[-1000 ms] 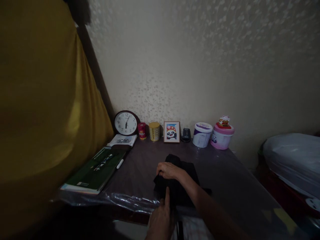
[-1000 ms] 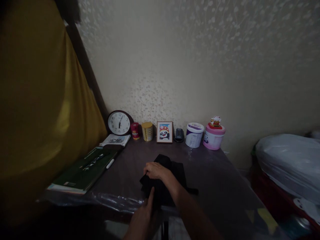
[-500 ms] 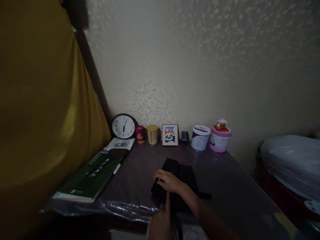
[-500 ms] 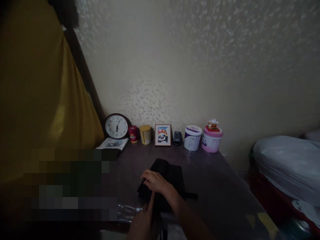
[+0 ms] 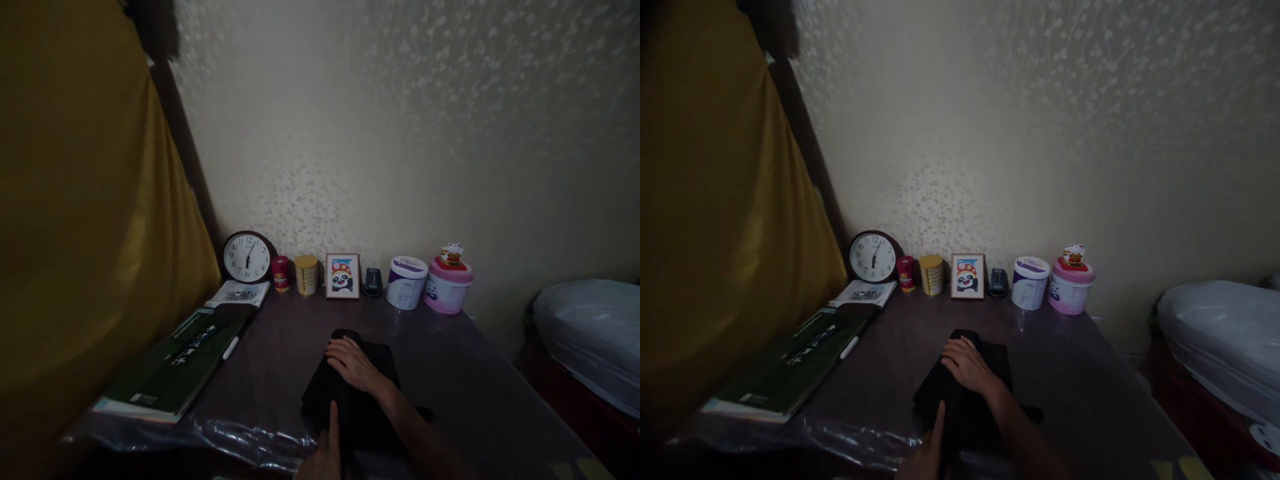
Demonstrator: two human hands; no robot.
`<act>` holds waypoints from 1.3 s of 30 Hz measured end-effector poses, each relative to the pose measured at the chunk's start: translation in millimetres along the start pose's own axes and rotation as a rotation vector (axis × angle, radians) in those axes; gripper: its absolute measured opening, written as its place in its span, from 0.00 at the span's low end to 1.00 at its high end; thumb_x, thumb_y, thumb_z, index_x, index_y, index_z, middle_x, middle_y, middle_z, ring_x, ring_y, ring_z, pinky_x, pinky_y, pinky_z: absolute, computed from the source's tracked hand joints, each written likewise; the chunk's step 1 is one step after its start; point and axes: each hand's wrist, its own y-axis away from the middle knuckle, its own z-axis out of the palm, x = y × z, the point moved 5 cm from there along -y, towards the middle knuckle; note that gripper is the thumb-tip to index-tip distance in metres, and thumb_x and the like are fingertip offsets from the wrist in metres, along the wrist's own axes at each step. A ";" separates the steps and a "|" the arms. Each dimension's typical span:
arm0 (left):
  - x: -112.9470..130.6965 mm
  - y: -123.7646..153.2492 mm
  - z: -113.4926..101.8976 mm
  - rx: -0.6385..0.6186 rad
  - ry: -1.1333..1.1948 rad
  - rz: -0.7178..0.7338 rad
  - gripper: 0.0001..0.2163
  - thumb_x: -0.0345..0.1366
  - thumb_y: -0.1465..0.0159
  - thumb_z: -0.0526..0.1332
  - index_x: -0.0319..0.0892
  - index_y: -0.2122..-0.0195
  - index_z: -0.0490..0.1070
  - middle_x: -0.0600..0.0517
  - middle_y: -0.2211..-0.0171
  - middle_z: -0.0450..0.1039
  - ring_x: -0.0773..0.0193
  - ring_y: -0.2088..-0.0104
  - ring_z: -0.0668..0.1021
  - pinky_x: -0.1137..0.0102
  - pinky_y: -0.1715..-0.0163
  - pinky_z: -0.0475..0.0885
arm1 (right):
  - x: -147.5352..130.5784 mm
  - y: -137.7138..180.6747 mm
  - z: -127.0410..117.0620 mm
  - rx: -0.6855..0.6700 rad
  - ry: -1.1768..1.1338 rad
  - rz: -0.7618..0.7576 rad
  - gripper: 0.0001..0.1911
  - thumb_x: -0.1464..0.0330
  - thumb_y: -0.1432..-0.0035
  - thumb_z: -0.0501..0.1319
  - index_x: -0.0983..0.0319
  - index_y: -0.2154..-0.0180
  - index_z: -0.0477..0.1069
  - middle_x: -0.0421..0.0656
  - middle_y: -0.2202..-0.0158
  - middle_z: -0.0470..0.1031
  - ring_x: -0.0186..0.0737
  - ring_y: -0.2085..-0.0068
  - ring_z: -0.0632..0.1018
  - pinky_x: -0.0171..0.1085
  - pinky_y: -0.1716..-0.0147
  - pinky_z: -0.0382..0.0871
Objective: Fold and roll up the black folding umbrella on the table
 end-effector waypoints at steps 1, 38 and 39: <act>-1.0 -1.0 1.0 0.008 0.013 -0.010 0.35 0.25 0.45 0.49 0.47 0.39 0.32 0.43 0.47 0.65 0.52 0.60 0.77 0.64 0.65 0.68 | 8.6 -6.5 0.7 0.000 0.024 0.015 0.15 0.64 0.38 0.48 0.57 0.55 0.70 0.42 0.52 0.72 0.37 0.45 0.65 0.46 0.42 0.47; -9.8 -23.4 -30.3 0.238 0.495 0.362 0.27 0.46 0.38 0.42 0.34 0.43 0.56 0.45 0.41 0.55 0.63 0.41 0.59 0.65 0.41 0.54 | -93.6 106.6 -4.3 0.195 -0.309 0.153 0.12 0.67 0.41 0.50 0.57 0.65 0.73 0.41 0.63 0.76 0.35 0.58 0.74 0.34 0.53 0.65; -9.3 -23.0 -26.9 0.234 0.484 0.358 0.27 0.46 0.38 0.42 0.33 0.42 0.54 0.45 0.40 0.52 0.63 0.40 0.58 0.64 0.40 0.52 | -77.9 114.3 -17.6 0.308 -0.333 0.260 0.14 0.66 0.40 0.49 0.58 0.65 0.73 0.42 0.63 0.76 0.36 0.60 0.75 0.34 0.56 0.67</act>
